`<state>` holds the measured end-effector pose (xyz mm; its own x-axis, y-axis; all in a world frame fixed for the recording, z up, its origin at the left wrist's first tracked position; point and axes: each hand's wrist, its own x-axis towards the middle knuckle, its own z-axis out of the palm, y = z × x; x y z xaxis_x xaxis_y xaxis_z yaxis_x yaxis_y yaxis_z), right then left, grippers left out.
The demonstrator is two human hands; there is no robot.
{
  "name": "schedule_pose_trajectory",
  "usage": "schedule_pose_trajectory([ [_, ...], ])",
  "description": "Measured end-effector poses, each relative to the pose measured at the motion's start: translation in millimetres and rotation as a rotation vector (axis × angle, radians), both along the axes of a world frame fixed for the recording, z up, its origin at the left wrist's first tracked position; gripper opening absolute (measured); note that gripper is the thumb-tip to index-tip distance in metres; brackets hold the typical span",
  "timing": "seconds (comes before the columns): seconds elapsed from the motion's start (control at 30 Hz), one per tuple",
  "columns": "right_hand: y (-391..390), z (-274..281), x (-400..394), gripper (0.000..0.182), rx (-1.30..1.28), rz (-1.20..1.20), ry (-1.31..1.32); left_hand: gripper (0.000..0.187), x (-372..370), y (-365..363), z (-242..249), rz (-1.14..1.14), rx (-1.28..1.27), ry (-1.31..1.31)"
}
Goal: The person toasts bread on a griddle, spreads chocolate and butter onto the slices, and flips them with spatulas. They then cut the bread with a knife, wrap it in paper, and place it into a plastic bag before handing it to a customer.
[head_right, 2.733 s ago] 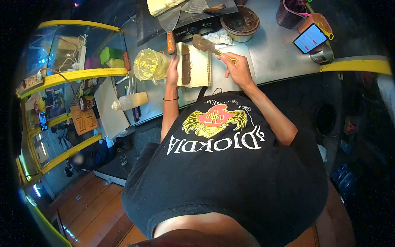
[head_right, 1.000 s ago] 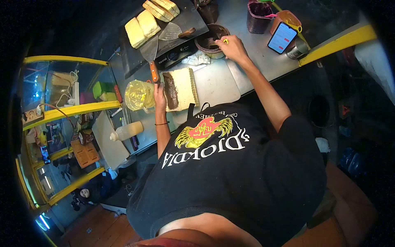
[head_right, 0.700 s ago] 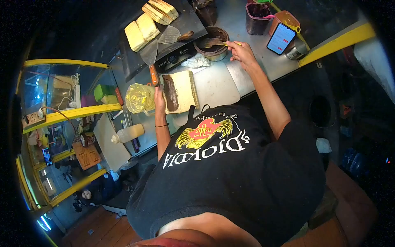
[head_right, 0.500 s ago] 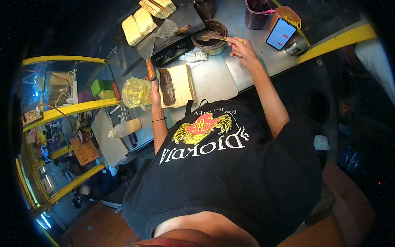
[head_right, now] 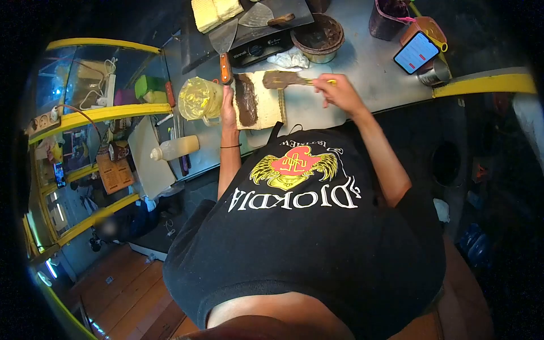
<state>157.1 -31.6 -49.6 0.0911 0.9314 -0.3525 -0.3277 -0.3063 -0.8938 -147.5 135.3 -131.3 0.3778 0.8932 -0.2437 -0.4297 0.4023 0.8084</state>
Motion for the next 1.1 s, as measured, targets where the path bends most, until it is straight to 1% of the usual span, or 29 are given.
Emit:
schedule_pose_trajectory([
  [0.07, 15.6, -6.4, -24.5, 0.031, 0.078, 0.043, -0.109, 0.045, 5.8, -4.4, 12.0, -0.048, 0.105, 0.120],
  [0.1, 21.1, -7.5, -35.1, 0.031, 0.075, 0.041, -0.107, 0.045, 10.7, -8.9, 21.6, -0.080, 0.188, 0.192],
  [0.17, 32.0, -7.0, -53.1, 0.030, 0.251, -0.039, -0.532, 0.045, 19.4, -18.0, 40.3, -0.145, 0.371, 0.346],
  [0.2, 34.2, -1.6, -58.5, 0.030, 0.253, -0.040, -0.531, 0.046, 22.0, -21.8, 47.0, -0.168, 0.448, 0.400],
  [0.27, 34.2, 11.1, -64.5, 0.027, 0.310, -0.052, -0.754, 0.044, 25.2, -24.0, 51.5, -0.197, 0.545, 0.468],
  [0.3, 32.9, 20.8, -66.2, 0.026, 0.369, -0.066, -0.769, 0.044, 25.5, -22.9, 51.7, -0.198, 0.548, 0.467],
  [0.37, 31.9, 19.4, -66.9, 0.026, 0.341, -0.102, -0.720, 0.043, 24.6, -21.3, 52.0, -0.270, 0.603, 0.437],
  [0.4, 31.4, 17.7, -67.4, 0.026, 0.314, -0.136, -0.669, 0.043, 22.0, -18.7, 47.5, -0.268, 0.603, 0.436],
  [0.43, 31.4, 11.8, -67.2, 0.026, 0.316, -0.132, -0.670, 0.043, 18.4, -14.9, 40.4, -0.294, 0.552, 0.404],
  [0.47, 31.2, 2.7, -65.7, 0.025, 0.323, -0.181, -0.626, 0.042, 15.4, -12.0, 34.7, -0.319, 0.501, 0.371],
  [0.5, 31.1, 2.0, -63.8, 0.024, 0.331, -0.228, -0.582, 0.042, 13.2, -10.1, 31.4, -0.312, 0.502, 0.371],
  [0.57, 26.1, 1.5, -57.7, 0.022, 0.343, -0.173, -0.611, 0.045, 8.2, -8.5, 24.2, -0.192, 0.253, 0.162],
  [0.6, 23.6, 3.5, -54.7, 0.021, 0.352, -0.126, -0.639, 0.045, 5.4, -8.5, 17.5, -0.180, 0.255, 0.161],
  [0.63, 21.7, 4.0, -51.1, 0.021, 0.305, -0.036, -0.705, 0.047, 2.8, -9.4, 10.6, -0.127, 0.081, -0.035],
  [0.67, 20.5, -0.3, -50.1, 0.021, 0.313, -0.026, -0.703, 0.048, -0.3, -9.9, 4.0, -0.074, -0.092, -0.230],
  [0.73, 20.3, -11.3, -53.8, 0.019, 0.452, -0.036, -0.788, 0.051, -6.9, -4.6, -14.4, -0.074, -0.089, -0.241],
  [0.77, 22.9, -14.5, -55.2, 0.019, 0.456, -0.031, -0.783, 0.052, -9.5, -1.7, -23.1, -0.078, -0.038, -0.216],
  [0.8, 26.8, -16.9, -55.9, 0.018, 0.503, -0.030, -0.799, 0.052, -9.4, -1.6, -22.5, -0.083, 0.011, -0.191],
  [0.87, 36.7, -25.6, -57.7, 0.017, 0.547, -0.023, -0.816, 0.052, -10.4, -1.8, -20.8, -0.063, 0.008, -0.145],
  [0.93, 50.9, -39.9, -61.1, 0.015, 0.753, -0.031, -0.865, 0.053, -8.5, -2.6, -15.1, -0.095, 0.004, -0.162],
  [0.97, 52.6, -44.2, -59.4, 0.016, 0.785, 0.059, -0.879, 0.052, -8.4, -1.2, -16.3, -0.049, 0.041, -0.061],
  [1.0, 51.5, -41.6, -57.0, 0.016, 0.788, 0.067, -0.881, 0.052, -6.1, -0.8, -13.2, -0.042, 0.042, -0.066],
  [1.07, 41.8, -37.3, -52.4, 0.019, 0.718, 0.360, -0.845, 0.052, -6.5, -4.0, -7.7, -0.058, 0.013, -0.053],
  [1.1, 38.5, -36.2, -48.9, 0.021, 0.662, 0.368, -0.791, 0.052, -6.4, -6.3, -4.1, -0.049, 0.011, -0.056],
])
